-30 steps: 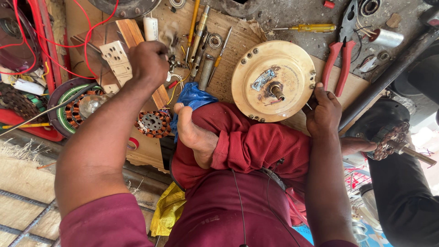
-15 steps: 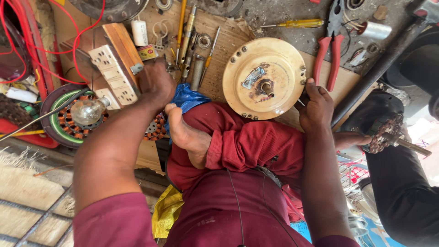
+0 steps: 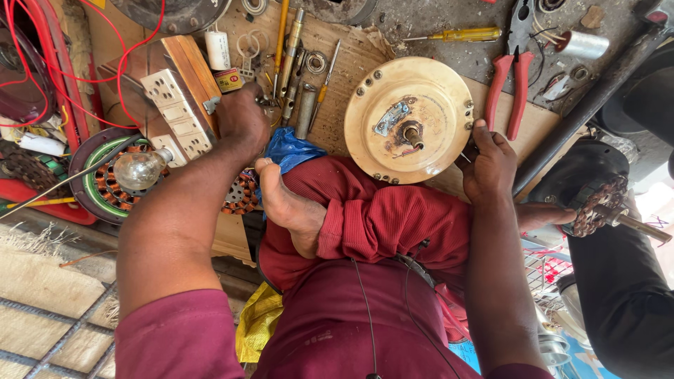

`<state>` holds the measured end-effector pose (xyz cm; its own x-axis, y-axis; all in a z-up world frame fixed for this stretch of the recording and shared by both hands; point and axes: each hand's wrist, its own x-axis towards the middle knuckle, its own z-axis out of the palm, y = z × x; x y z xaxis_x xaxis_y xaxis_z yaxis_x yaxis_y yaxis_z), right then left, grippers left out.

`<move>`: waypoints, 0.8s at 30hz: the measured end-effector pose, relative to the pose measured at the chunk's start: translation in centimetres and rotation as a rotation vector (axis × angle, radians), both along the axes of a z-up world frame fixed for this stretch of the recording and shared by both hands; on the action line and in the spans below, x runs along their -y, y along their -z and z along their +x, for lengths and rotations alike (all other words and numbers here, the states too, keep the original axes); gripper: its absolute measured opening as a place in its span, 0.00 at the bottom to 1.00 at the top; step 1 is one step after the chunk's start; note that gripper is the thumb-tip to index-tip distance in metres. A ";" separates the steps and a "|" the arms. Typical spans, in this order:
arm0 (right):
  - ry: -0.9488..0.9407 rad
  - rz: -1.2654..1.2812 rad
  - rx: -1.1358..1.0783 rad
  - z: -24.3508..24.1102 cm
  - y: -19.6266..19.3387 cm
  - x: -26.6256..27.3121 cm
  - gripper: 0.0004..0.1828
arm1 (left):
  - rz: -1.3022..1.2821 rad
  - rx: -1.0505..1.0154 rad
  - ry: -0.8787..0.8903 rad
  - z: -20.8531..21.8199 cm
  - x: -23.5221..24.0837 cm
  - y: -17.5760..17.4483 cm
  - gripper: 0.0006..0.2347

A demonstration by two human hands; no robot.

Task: The person sits on the floor and uses a screwdriver and hammer to adjust and secure a small metal component on a circular wooden base. They repeatedly tap the component and rotate the base to access different areas.

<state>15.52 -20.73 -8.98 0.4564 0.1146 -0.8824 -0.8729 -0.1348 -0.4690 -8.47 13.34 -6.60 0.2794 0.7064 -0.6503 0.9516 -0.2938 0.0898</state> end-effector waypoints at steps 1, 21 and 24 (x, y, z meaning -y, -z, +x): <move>-0.002 0.001 0.001 0.0 0.0 0.0 0.11 | -0.008 -0.028 0.007 0.0 -0.1 0.0 0.16; -0.010 0.001 -0.018 0.1 0.1 -0.2 0.11 | 0.078 0.119 0.055 -1.3 -2.5 0.7 0.06; -0.011 -0.005 -0.018 0.0 0.0 -0.1 0.11 | 0.071 0.117 0.054 -1.3 -1.9 2.4 0.07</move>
<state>15.56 -20.61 -9.01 0.4390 0.1152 -0.8910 -0.8797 -0.1467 -0.4524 -9.77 15.24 -8.97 0.3891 0.7316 -0.5598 0.9186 -0.3539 0.1760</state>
